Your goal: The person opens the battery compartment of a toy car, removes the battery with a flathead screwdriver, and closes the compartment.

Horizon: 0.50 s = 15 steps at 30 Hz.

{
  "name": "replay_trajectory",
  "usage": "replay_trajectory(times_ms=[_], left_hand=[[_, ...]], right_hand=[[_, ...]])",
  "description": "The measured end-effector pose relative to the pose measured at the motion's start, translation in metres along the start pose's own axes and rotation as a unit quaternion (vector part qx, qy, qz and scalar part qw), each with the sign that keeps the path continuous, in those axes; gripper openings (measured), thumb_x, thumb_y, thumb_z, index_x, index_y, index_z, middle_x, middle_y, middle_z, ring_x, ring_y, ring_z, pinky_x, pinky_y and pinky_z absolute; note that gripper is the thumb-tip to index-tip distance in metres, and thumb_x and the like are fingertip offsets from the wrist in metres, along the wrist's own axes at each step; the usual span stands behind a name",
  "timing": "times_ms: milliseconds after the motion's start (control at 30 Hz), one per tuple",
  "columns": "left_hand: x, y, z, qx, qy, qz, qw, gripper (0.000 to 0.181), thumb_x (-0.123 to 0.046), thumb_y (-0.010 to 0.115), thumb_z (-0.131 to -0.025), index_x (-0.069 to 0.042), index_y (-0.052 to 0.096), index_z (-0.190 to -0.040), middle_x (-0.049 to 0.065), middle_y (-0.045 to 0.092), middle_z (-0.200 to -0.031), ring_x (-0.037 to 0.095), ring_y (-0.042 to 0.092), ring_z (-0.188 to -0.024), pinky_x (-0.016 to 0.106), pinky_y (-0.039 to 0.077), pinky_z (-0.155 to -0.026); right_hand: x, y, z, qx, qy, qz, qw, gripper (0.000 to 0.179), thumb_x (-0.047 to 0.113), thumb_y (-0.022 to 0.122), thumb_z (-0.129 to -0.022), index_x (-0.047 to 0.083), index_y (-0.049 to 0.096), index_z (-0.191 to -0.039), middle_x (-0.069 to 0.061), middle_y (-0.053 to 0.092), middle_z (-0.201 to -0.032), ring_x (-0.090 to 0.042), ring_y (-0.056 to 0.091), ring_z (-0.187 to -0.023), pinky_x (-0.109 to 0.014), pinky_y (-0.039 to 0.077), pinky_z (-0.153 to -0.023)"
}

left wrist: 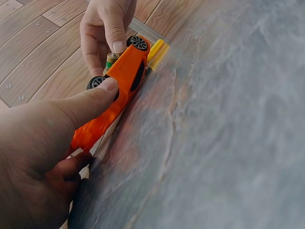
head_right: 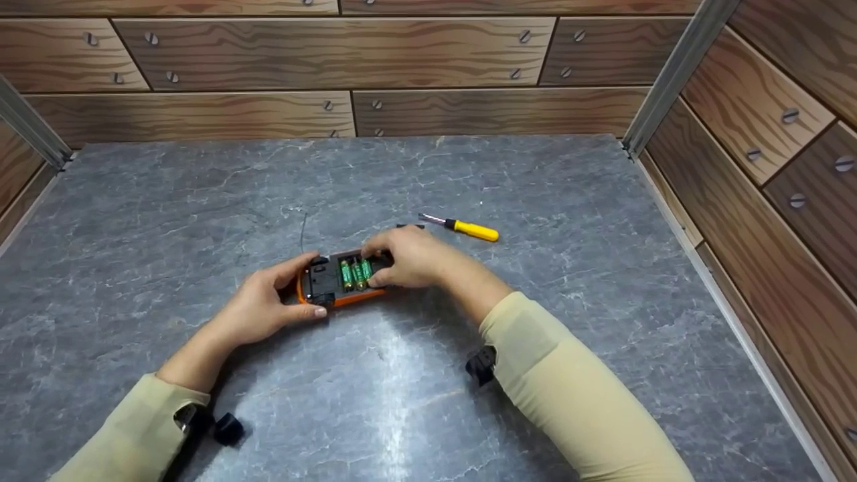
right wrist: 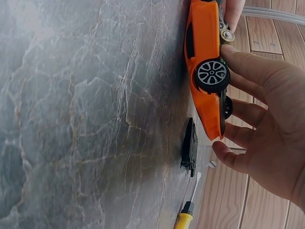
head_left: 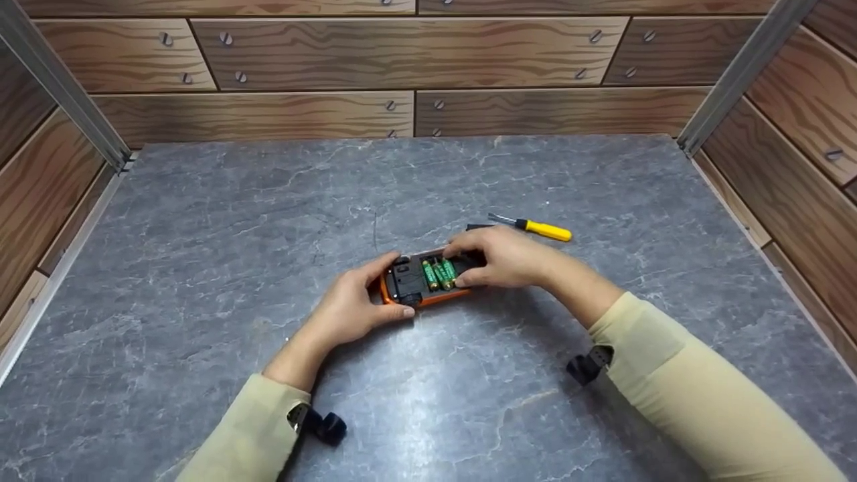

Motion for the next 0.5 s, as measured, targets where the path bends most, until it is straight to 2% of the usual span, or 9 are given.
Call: replay_trajectory(times_ms=[267, 500], left_hand=[[0.0011, -0.0006, 0.0001, -0.002, -0.005, -0.011, 0.9999, 0.097, -0.039, 0.095, -0.079, -0.015, 0.048, -0.161, 0.014, 0.057, -0.154, 0.031, 0.056, -0.137, 0.047, 0.04, -0.12], [0.0027, 0.0011, 0.0, 0.002, -0.016, -0.002, 0.9999, 0.096, -0.036, 0.095, -0.08, -0.014, 0.048, -0.161, 0.014, 0.057, -0.154, 0.029, 0.055, -0.138, 0.046, 0.039, -0.12]], right_hand=[[0.0018, 0.002, -0.001, 0.012, 0.001, 0.001, 0.9999, 0.042, 0.023, 0.077, -0.098, 0.011, 0.07, -0.137, -0.013, 0.062, -0.15, -0.037, 0.056, -0.137, -0.054, 0.042, -0.118], [0.0072, 0.0015, -0.0009, 0.006, -0.02, 0.006, 0.9998, 0.036, 0.019, 0.072, -0.1, 0.007, 0.072, -0.134, -0.015, 0.065, -0.145, -0.037, 0.059, -0.134, -0.053, 0.044, -0.116]])
Point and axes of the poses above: each hand's wrist, its own z-axis away from the middle knuckle, its own y-axis out of the palm, x = y × z, the point moved 9 cm from there along -z, towards the middle knuckle
